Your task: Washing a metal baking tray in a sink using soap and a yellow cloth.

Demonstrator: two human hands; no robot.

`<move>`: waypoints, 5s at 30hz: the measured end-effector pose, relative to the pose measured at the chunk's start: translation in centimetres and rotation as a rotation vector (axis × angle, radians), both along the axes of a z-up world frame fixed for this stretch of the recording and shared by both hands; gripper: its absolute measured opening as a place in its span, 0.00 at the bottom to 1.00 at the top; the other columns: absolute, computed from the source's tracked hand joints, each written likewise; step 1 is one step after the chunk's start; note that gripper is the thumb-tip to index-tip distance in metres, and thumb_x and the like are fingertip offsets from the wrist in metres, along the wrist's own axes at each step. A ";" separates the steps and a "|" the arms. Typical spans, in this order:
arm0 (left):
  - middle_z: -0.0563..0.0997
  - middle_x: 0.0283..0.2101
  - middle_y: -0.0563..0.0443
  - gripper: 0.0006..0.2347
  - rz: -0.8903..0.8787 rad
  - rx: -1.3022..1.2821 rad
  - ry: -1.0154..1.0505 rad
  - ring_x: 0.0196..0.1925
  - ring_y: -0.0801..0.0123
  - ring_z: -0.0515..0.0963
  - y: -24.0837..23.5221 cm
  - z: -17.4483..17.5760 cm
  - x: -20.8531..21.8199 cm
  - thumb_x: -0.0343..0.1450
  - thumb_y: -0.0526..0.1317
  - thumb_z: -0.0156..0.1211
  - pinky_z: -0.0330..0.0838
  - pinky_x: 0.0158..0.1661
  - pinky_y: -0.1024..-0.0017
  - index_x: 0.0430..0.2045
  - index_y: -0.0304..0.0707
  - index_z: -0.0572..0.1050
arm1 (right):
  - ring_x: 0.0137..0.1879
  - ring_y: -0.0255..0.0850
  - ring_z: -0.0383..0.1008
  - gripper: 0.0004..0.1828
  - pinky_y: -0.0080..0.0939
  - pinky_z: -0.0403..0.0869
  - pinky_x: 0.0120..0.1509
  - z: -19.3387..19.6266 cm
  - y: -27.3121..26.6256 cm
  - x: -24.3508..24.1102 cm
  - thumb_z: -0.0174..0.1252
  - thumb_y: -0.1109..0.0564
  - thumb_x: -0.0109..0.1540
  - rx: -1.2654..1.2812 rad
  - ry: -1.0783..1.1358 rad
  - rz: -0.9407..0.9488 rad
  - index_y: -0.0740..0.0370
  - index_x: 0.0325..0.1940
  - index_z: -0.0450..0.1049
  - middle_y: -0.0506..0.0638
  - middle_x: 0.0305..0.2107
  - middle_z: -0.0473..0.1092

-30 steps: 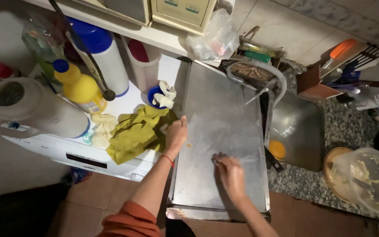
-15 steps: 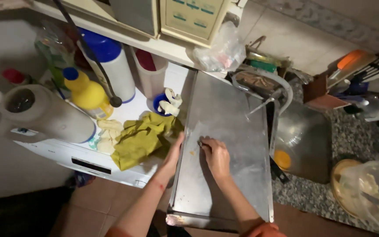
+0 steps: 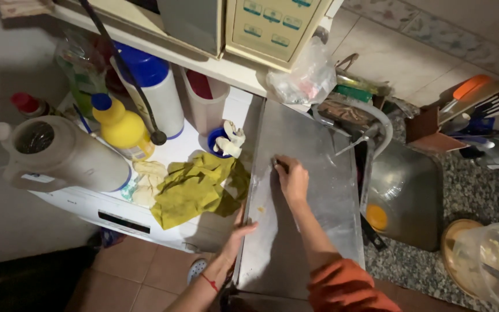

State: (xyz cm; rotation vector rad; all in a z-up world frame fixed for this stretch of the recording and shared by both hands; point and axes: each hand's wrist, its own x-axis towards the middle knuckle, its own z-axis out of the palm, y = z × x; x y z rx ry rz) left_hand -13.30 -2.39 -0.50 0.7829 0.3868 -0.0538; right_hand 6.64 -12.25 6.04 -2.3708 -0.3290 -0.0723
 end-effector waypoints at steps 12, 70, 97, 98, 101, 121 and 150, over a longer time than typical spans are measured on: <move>0.72 0.67 0.51 0.43 0.105 -0.020 -0.018 0.61 0.72 0.74 0.5 4.4 1.3 0.52 0.26 0.49 0.69 0.52 0.81 0.72 0.43 0.60 | 0.49 0.58 0.77 0.12 0.52 0.75 0.54 5.4 -0.2 -11.0 0.62 0.63 0.55 0.058 -0.108 0.323 0.61 0.43 0.81 0.58 0.39 0.78; 0.76 0.63 0.55 0.42 0.112 0.034 0.083 0.54 0.74 0.78 1.0 6.4 1.4 0.51 0.23 0.46 0.73 0.41 0.81 0.69 0.43 0.64 | 0.42 0.56 0.77 0.09 0.51 0.76 0.46 4.6 -2.3 -11.3 0.59 0.69 0.54 -0.005 -0.278 0.375 0.63 0.36 0.80 0.56 0.36 0.78; 0.76 0.63 0.52 0.42 0.101 0.077 0.073 0.52 0.71 0.75 1.3 6.4 1.2 0.52 0.24 0.46 0.72 0.40 0.79 0.70 0.44 0.65 | 0.43 0.53 0.76 0.16 0.49 0.76 0.46 6.1 -2.1 -11.8 0.59 0.69 0.52 -0.162 -0.347 0.429 0.62 0.42 0.80 0.54 0.35 0.76; 0.76 0.62 0.49 0.43 0.096 0.073 0.072 0.50 0.67 0.75 1.3 5.9 1.7 0.52 0.24 0.47 0.72 0.40 0.79 0.70 0.44 0.65 | 0.44 0.53 0.76 0.15 0.49 0.76 0.46 5.9 -2.0 -12.1 0.59 0.68 0.52 -0.164 -0.371 0.424 0.62 0.42 0.80 0.54 0.36 0.76; 0.76 0.61 0.48 0.43 0.100 0.078 0.086 0.51 0.67 0.75 1.5 6.0 1.6 0.51 0.24 0.46 0.71 0.40 0.78 0.70 0.45 0.65 | 0.44 0.53 0.77 0.16 0.49 0.77 0.47 4.8 -2.5 -11.7 0.59 0.67 0.51 -0.148 -0.396 0.451 0.63 0.43 0.79 0.55 0.37 0.76; 0.74 0.66 0.51 0.42 0.096 0.130 0.060 0.55 0.69 0.75 1.5 6.4 1.3 0.51 0.25 0.46 0.71 0.43 0.82 0.70 0.43 0.65 | 0.44 0.55 0.76 0.14 0.50 0.75 0.49 6.2 -2.4 -10.5 0.59 0.67 0.53 -0.146 -0.365 0.437 0.64 0.42 0.79 0.57 0.37 0.77; 0.75 0.64 0.46 0.41 0.092 0.096 0.061 0.57 0.63 0.74 1.9 6.5 1.8 0.53 0.25 0.44 0.69 0.45 0.77 0.70 0.42 0.65 | 0.44 0.53 0.78 0.14 0.49 0.76 0.45 7.4 -3.8 -16.2 0.58 0.65 0.55 -0.110 -0.307 0.486 0.60 0.44 0.80 0.53 0.37 0.78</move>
